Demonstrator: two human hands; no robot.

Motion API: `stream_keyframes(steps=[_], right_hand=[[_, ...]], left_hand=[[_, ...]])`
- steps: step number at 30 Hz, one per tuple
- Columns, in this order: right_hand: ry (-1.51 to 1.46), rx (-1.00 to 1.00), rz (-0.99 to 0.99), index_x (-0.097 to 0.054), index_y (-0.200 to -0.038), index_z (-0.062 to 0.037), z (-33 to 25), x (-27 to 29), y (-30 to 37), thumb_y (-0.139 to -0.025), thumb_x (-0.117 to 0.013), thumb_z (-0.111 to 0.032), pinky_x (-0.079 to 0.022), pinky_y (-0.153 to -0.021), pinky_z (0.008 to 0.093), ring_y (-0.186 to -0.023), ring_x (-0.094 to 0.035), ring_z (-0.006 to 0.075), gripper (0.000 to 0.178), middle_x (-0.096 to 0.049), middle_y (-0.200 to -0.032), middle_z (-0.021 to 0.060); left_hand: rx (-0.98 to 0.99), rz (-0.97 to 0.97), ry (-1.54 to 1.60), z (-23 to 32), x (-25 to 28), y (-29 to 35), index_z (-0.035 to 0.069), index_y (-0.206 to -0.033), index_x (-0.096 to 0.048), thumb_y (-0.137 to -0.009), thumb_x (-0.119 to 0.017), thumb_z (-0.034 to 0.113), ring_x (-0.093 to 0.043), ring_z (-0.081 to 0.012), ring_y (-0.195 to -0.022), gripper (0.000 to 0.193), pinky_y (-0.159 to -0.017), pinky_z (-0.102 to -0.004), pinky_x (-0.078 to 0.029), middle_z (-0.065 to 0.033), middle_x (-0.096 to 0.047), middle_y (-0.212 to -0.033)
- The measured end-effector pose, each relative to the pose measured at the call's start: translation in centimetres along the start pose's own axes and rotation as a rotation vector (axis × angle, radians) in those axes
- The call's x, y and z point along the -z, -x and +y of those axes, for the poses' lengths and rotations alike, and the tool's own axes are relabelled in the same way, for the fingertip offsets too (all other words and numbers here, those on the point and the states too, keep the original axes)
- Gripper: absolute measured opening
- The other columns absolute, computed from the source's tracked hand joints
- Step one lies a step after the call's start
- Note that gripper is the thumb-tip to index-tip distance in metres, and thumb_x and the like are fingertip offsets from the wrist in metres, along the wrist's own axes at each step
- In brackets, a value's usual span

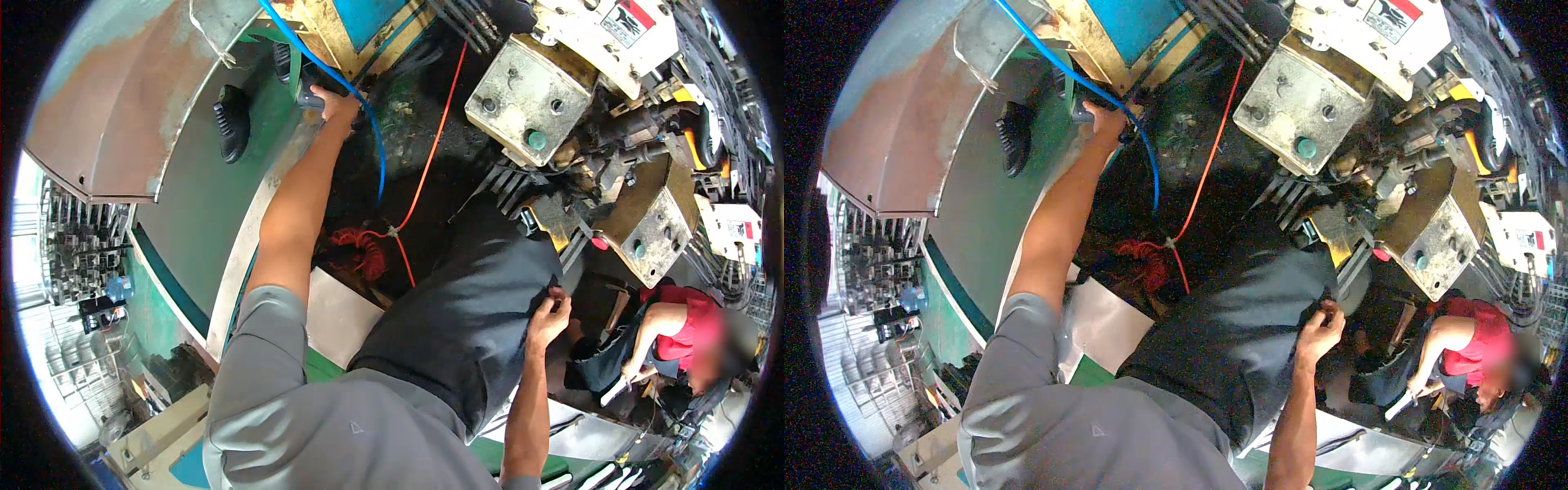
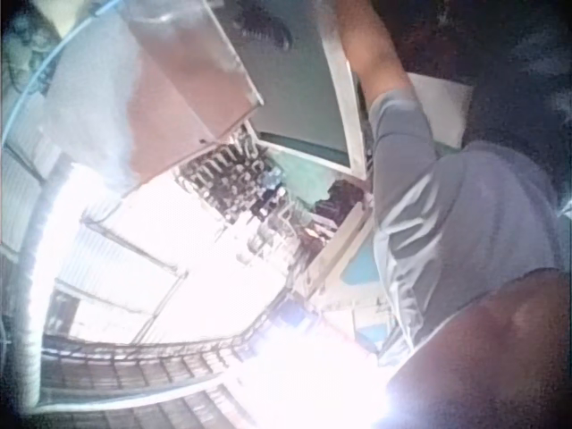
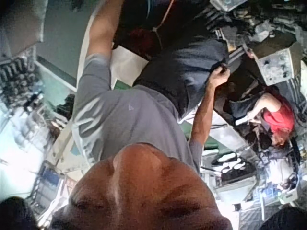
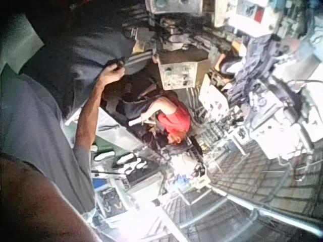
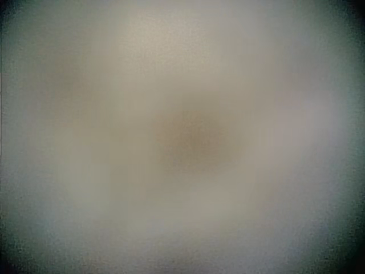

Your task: The recorder is performing shoe lasting operations, placing uppers onto a machine for shaping and assembly.

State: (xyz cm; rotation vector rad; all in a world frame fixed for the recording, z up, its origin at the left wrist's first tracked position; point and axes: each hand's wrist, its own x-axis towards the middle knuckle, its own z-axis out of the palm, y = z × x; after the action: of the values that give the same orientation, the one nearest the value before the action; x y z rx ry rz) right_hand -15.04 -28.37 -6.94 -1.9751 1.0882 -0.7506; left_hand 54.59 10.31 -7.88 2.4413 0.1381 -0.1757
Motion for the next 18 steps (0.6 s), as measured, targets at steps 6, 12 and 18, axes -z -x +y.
stream_keyframes(steps=[6,12,18], right_hand=[[0.282,-0.088,0.116,-0.071,-0.112,0.0001,1.6,6.9,1.8,-0.095,-0.063,0.000,-0.055,-0.095,0.0461,-0.104,-0.071,0.0361,0.019,-0.074,-0.108,0.0177],[0.237,-0.016,0.092,-0.072,-0.111,-0.0017,1.4,4.7,1.3,-0.092,-0.064,0.000,-0.055,-0.092,0.0478,-0.101,-0.070,0.0372,0.020,-0.074,-0.106,0.0171],[0.279,-0.099,0.133,-0.074,-0.108,-0.0038,0.9,5.7,1.2,-0.094,-0.064,-0.003,-0.055,-0.087,0.0472,-0.094,-0.069,0.0366,0.017,-0.073,-0.102,0.0166]], left_hand=[[0.185,-0.170,0.697,9.6,-14.7,13.6,0.018,-0.173,0.022,-0.089,-0.084,0.028,-0.045,-0.0450,-0.149,0.135,-0.121,-0.0565,-0.042,-0.0282,-0.042,-0.166],[0.017,0.062,0.752,6.0,-10.7,11.3,0.027,-0.173,0.013,-0.088,-0.085,0.010,-0.056,-0.0362,-0.129,0.130,-0.103,-0.0571,-0.055,-0.0198,-0.050,-0.152],[0.054,-0.232,0.892,5.8,-12.4,10.3,0.020,-0.175,0.003,-0.092,-0.083,0.020,-0.054,-0.0380,-0.137,0.119,-0.112,-0.0513,-0.051,-0.0203,-0.049,-0.157]])
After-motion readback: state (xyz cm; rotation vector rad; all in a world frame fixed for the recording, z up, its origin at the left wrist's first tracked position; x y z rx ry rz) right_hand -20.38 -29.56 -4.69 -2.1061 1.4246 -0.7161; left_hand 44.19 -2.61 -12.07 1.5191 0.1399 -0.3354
